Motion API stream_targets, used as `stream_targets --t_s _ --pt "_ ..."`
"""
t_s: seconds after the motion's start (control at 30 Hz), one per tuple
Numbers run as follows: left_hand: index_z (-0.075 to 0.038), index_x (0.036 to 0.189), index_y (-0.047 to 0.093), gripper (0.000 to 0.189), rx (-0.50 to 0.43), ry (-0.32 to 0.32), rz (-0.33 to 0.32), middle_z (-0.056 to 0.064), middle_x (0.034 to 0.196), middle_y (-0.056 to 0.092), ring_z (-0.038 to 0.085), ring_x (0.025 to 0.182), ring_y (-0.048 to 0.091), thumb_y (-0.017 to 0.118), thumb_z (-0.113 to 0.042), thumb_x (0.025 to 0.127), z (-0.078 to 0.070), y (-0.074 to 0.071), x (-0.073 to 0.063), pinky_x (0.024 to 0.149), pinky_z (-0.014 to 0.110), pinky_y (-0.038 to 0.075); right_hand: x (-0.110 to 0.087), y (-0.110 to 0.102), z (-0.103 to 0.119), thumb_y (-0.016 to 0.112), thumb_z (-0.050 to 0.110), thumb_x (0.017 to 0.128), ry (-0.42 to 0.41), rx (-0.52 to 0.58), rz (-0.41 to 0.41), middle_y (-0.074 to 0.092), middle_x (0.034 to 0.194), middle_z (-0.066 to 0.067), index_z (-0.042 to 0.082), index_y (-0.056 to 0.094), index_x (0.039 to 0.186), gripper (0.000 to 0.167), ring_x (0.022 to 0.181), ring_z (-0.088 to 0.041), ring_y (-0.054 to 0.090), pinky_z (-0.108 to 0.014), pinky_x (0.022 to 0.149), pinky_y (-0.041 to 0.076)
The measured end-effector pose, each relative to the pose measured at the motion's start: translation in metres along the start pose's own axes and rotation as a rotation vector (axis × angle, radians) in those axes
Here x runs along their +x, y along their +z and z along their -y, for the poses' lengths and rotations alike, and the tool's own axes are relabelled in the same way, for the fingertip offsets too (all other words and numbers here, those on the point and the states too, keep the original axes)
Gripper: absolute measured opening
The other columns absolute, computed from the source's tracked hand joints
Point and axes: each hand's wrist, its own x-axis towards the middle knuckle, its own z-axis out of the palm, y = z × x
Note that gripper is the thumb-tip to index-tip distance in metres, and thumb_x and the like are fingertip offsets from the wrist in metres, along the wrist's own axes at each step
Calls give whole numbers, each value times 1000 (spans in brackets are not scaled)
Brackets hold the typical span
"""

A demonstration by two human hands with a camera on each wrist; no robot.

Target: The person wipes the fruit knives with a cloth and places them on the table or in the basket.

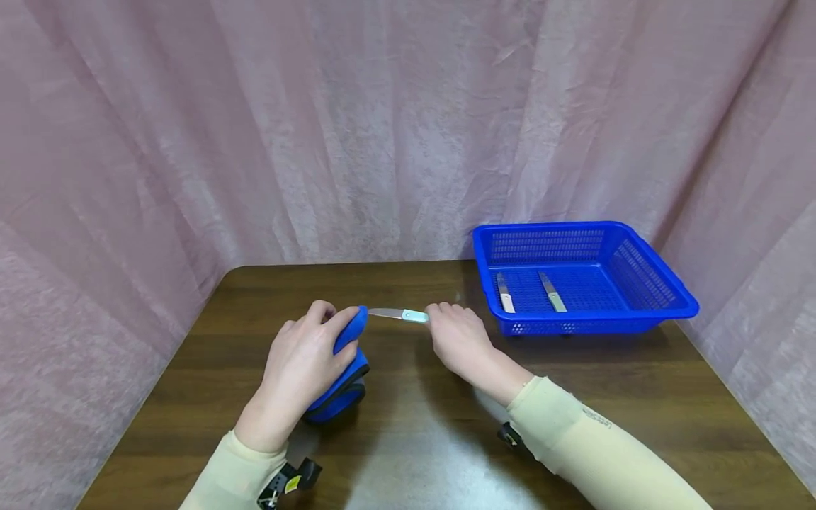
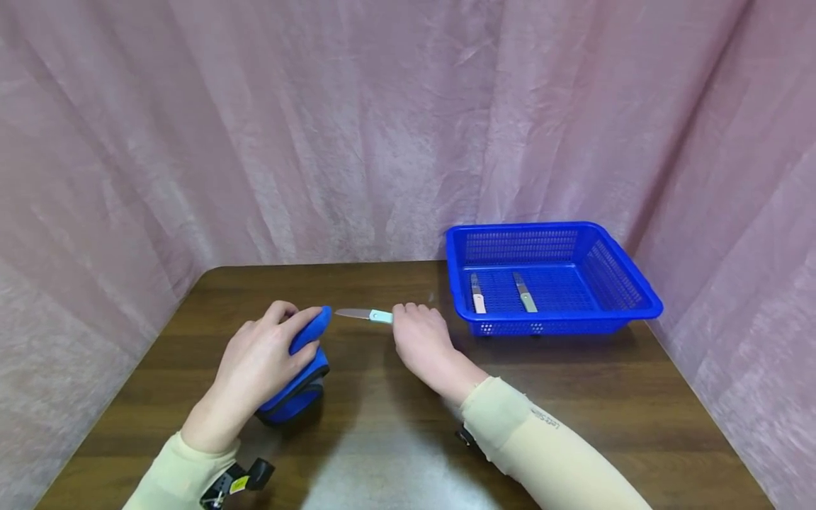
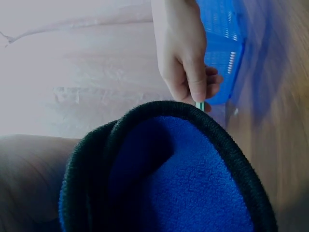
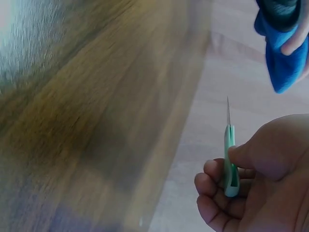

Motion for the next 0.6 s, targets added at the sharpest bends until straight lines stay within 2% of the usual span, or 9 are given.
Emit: stream_targets --t_s 0.13,0.33,0.6 --pt "-19 142 75 50 -19 1 -12 14 118 68 32 81 71 84 -24 94 -6 -3 1 80 52 58 -7 -11 1 76 14 104 -7 10 6 63 78 -9 4 66 95 17 68 -32 64 -43 58 51" --pt "-20 142 76 49 -41 22 -34 14 119 69 31 81 72 84 -25 94 -17 -4 3 79 52 58 -20 -32 -3 77 9 103 9 81 17 60 77 -7 2 66 98 14 65 -29 62 -43 56 52" --pt "-21 142 76 49 -52 37 -63 14 120 69 32 83 73 84 -27 95 -25 -7 8 79 52 59 -33 -53 -7 75 6 104 36 159 -1 64 86 -7 0 69 111 11 73 -26 66 -43 60 55"
